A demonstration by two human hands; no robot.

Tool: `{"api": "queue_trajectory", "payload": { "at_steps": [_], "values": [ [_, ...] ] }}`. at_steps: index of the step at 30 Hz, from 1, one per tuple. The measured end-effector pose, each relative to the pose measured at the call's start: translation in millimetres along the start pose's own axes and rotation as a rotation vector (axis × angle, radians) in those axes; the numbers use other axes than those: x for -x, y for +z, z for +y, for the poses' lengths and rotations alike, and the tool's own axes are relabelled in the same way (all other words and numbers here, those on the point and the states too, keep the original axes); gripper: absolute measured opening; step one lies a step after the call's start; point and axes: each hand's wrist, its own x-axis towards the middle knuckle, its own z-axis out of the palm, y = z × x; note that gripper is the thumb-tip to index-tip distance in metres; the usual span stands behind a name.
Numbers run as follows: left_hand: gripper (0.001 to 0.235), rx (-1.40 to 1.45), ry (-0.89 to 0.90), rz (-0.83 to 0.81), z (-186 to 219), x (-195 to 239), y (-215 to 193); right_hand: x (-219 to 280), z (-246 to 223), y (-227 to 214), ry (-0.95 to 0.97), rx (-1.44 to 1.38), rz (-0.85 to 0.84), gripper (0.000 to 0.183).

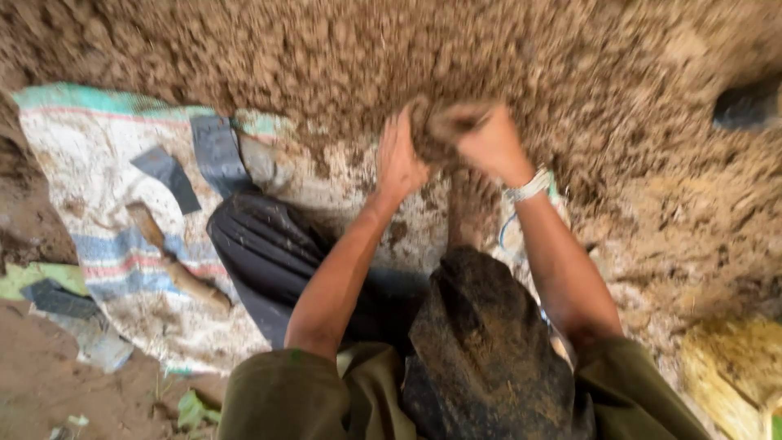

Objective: The person mixes soil and organic matter by hand on a sack and then fills black plastic planting bags with the mixture one by one.

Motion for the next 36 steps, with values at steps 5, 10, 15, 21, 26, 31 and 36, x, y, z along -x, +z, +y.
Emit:
{"api": "queue_trajectory", "payload": {
  "at_steps": [5, 10, 15, 21, 26, 31, 36],
  "values": [
    [0.092, -0.441, 0.285, -0.103, -23, -31, 16, 13, 68, -18, 0.051, -0.319, 0.329, 0.008],
    [0.031, -0.64, 0.658, -0.156, -16, -62, 11, 34, 86, -18, 0.206, -0.268, 0.391, 0.008],
    [0.046, -0.569, 0.292, 0.139, -13, -61, -46, 31, 88, -13, 0.267, -0.175, 0.17, 0.046],
    [0.055, -0.349, 0.167, 0.137, -47, -10, -50, 0, 72, 18, -0.084, -0.053, 0.242, 0.013],
    [0.091, -0.23, -0.178, -0.279, 42, 4, -68, 13, 44, 9, 0.205, 0.033, -0.039, 0.008],
    [0.097, -0.012, -0.077, -0.085, -22, 9, -7, 13, 65, 16, 0.079, -0.072, -0.014, 0.007],
    [0.095, 0.268, -0.02, -0.003, 1, 2, -18, 25, 47, 3, 0.017, -0.179, 0.011, 0.003]
  ]
}}
